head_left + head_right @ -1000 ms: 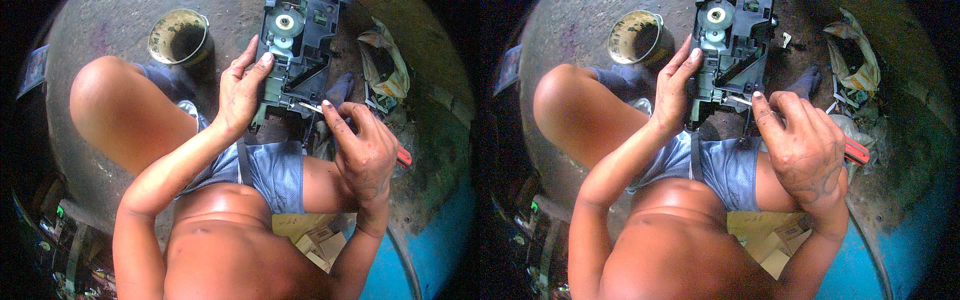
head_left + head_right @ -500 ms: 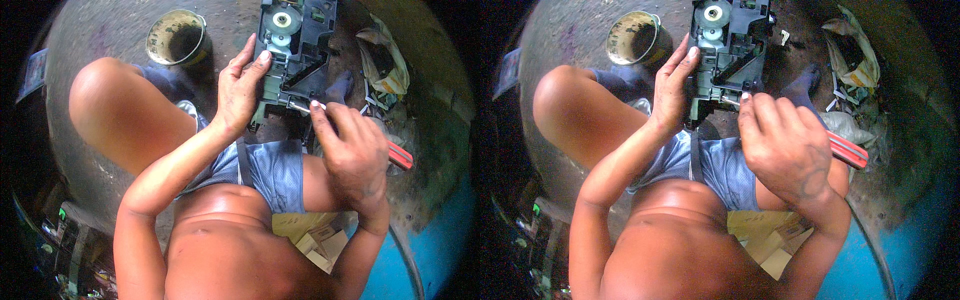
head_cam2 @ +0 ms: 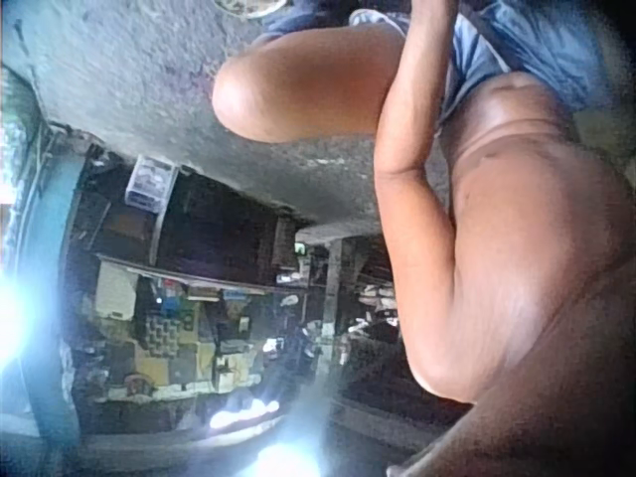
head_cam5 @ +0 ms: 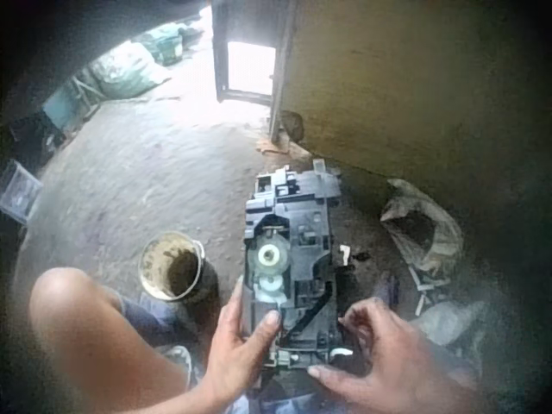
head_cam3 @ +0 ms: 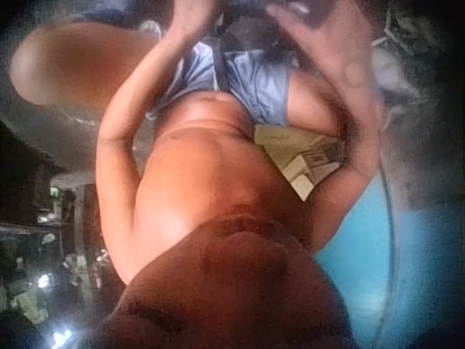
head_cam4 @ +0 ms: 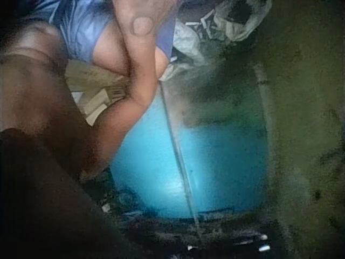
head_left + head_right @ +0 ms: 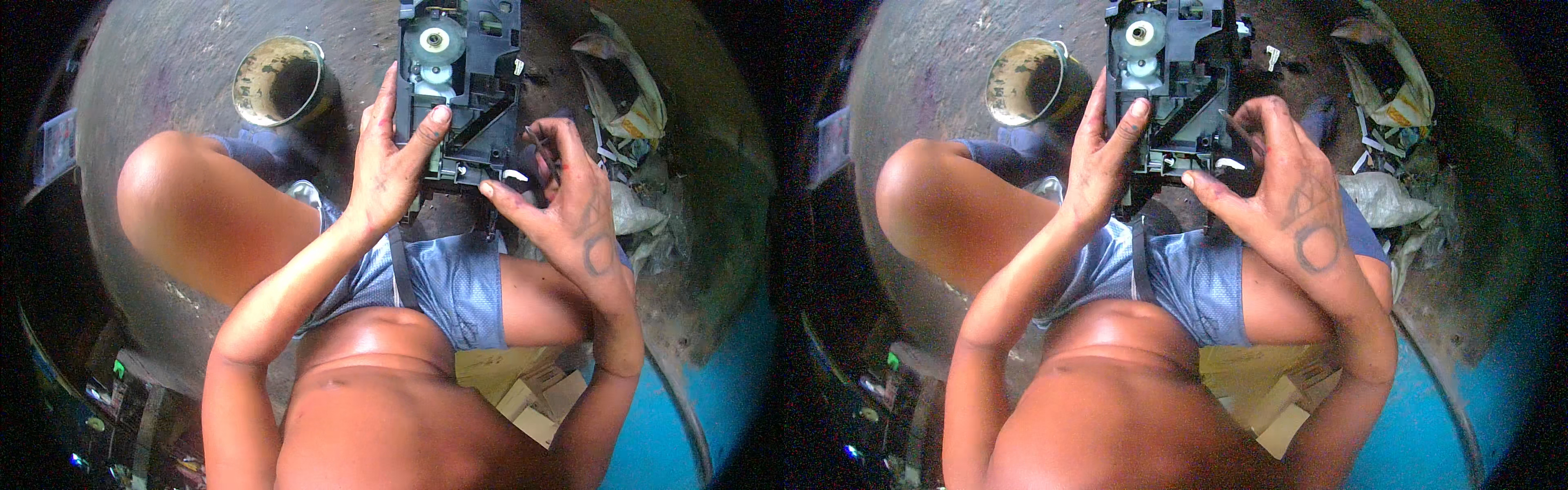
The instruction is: The person sits on the floor and uses a screwdriver and pliers to disassemble a black electronic device. They remove screws, detach a white plastic component, and cut wires, leaving the device partially disassembled.
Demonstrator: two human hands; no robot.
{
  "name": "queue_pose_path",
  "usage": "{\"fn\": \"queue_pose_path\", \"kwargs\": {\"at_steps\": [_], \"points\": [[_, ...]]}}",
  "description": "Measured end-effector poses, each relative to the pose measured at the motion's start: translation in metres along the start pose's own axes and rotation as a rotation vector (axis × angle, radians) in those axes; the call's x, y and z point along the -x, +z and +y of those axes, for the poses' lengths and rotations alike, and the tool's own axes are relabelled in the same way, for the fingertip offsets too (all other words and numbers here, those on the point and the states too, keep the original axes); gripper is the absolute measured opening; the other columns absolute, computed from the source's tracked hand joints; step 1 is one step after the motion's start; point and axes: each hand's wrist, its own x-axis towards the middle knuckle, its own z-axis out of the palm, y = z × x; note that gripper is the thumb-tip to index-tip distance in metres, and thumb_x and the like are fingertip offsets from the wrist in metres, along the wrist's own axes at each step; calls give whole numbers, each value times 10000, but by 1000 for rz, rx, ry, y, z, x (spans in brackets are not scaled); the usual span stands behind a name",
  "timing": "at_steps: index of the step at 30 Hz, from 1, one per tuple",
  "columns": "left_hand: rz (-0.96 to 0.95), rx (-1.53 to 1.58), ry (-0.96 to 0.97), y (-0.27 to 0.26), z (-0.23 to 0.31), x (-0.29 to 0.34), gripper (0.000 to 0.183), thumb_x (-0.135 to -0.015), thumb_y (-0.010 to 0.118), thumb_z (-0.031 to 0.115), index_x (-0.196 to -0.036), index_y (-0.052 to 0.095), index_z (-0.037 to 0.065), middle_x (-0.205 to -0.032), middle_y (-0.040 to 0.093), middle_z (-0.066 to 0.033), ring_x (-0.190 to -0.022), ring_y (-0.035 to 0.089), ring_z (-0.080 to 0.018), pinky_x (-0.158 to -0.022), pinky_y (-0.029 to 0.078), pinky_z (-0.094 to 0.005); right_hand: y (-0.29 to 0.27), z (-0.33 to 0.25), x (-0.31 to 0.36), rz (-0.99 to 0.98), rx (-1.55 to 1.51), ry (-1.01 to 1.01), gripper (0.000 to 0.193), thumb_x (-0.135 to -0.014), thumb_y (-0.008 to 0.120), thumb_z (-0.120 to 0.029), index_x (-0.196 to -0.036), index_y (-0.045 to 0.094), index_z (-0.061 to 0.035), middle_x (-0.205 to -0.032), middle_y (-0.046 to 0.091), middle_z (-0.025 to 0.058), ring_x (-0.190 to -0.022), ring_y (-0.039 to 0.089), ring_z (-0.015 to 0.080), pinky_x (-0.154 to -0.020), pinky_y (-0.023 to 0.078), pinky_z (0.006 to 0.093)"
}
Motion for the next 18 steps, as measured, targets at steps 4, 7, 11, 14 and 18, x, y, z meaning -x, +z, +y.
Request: {"fn": "queue_pose_path", "kwargs": {"at_steps": [4, 7, 11, 14, 18], "points": [[5, -47, 19, 2, -4, -2, 839, -925, 708, 499, -1560, 368, 69, -1255, 543, -232, -1204, 545, -298, -1046, 430, -396, 9, 22, -10, -1, -128, 45, 680, -715, 906, -242, -1227, 515, -24, -971, 661, 103, -818, 623, 187, -761, 536, 317], [-22, -31, -12, 1, -4, -4, 862, -916, 713, 515, -1565, 362, 70, -1251, 539, -218, -1170, 547, -278, -1021, 437, -383, 8, 23, -13, -30, -174, 113, 685, -691, 892, -154, -1248, 506, -51, -987, 648, 63, -821, 578, 110, -731, 519, 273], [-35, -46, -56, -5, -2, -4, 906, -887, 740, 537, -1571, 364, 76, -1250, 531, -200, -1102, 528, -234, -952, 445, -336, 2, 14, -11, 25, -116, 36, 699, -662, 857, -111, -1265, 505, -82, -974, 632, 61, -794, 557, 102, -677, 501, 253], [-15, -119, -27, -8, 0, -5, 927, -866, 759, 545, -1569, 374, 78, -1239, 530, -187, -1063, 506, -209, -913, 437, -304, -2, 15, -11, 35, -95, -6, 703, -643, 838, -123, -1257, 499, -77, -1048, 652, 120, -931, 652, 251, -819, 526, 346], [-25, -105, -67, -8, 1, -1, 918, -870, 763, 526, -1567, 375, 72, -1249, 533, -178, -1082, 506, -205, -930, 433, -309, -1, 16, -8, 79, -90, -29, 696, -647, 864, -156, -1242, 512, -74, -1061, 656, 139, -954, 696, 310, -872, 544, 378]]}}
